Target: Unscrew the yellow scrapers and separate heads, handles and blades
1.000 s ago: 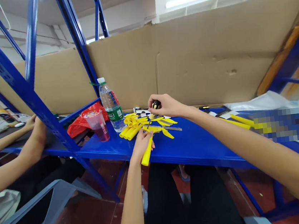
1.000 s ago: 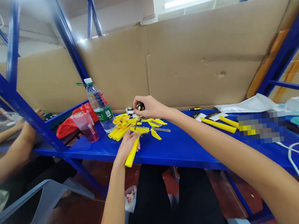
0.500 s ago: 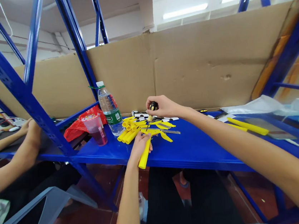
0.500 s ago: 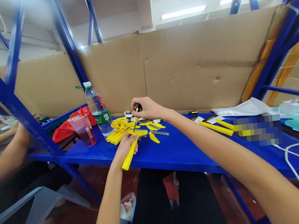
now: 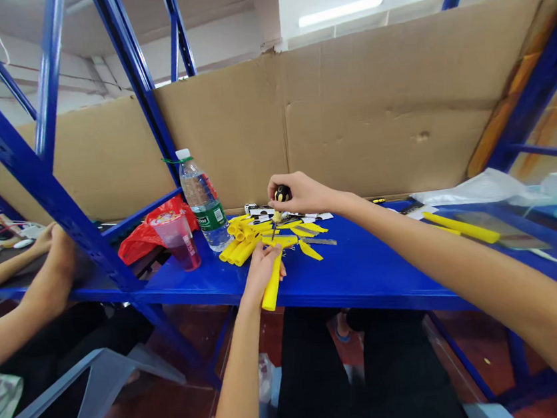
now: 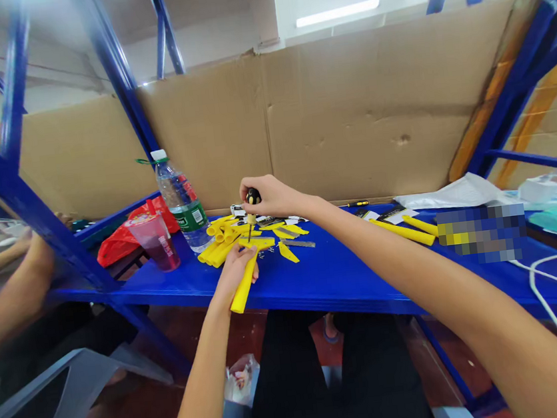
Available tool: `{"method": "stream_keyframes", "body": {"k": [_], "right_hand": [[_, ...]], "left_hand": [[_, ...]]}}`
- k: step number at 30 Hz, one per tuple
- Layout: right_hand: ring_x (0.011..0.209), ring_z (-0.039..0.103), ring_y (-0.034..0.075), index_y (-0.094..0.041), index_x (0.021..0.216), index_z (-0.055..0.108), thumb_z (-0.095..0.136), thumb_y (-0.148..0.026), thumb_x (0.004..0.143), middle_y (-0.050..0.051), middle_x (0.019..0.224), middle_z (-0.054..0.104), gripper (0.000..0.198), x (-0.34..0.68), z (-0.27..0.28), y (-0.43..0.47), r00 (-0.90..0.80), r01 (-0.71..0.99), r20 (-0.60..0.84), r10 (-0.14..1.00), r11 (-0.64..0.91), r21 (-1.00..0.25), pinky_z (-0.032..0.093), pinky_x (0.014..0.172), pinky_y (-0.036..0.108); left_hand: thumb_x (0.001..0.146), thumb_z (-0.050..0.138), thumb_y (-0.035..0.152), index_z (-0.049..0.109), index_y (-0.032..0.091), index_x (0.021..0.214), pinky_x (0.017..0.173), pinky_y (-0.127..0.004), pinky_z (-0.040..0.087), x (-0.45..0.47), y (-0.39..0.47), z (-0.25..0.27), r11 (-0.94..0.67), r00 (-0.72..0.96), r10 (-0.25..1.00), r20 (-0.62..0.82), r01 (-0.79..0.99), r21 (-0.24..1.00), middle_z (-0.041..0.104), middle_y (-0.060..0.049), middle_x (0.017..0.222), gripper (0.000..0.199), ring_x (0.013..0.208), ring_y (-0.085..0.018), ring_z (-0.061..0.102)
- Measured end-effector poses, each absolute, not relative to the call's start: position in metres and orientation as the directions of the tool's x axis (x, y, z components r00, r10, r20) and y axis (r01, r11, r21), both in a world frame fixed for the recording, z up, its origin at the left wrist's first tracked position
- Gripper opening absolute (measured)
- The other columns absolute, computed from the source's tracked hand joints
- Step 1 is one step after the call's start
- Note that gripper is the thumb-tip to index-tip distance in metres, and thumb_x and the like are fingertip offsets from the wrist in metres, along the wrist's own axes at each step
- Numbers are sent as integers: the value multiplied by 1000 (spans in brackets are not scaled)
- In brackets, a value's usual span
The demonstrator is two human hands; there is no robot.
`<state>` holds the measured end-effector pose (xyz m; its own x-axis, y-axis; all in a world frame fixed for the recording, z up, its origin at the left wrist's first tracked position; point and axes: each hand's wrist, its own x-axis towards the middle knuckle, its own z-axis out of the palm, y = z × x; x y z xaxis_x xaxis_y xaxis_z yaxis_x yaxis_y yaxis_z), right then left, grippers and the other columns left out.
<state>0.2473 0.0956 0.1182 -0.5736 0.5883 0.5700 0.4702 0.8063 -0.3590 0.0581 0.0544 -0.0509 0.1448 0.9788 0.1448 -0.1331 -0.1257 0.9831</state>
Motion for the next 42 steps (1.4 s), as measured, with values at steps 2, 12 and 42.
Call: {"method": "stream_keyframes", "body": {"k": [2, 12, 42], "right_hand": [[79, 59, 18, -21, 96, 67, 72, -33, 90, 4, 87, 72, 14, 246, 120, 95, -581, 476, 559, 591, 805, -355, 44, 74, 35], [81, 58, 19, -22, 96, 63, 72, -35, 92, 4, 91, 72, 16, 244, 121, 96, -591, 491, 550, 590, 804, -335, 45, 78, 36], [79, 57, 19, -22, 95, 63, 73, -38, 94, 3, 84, 69, 19, 239, 124, 93, -622, 517, 540, 567, 816, -260, 43, 75, 35]], "left_hand": [[87, 84, 60, 48, 25, 111, 42, -23, 39, 59, 55, -51, -124, 137, 980, 143, -139, 983, 63, 7, 61, 55, 40, -13, 54], [87, 88, 58, 50, 22, 126, 45, -24, 37, 57, 56, -48, -63, 149, 985, 86, -150, 987, 62, 9, 59, 65, 40, -14, 55], [93, 76, 48, 41, 26, 111, 42, -25, 42, 62, 51, -42, -85, 130, 986, 102, -125, 988, 63, 7, 59, 45, 39, -14, 53]]}}
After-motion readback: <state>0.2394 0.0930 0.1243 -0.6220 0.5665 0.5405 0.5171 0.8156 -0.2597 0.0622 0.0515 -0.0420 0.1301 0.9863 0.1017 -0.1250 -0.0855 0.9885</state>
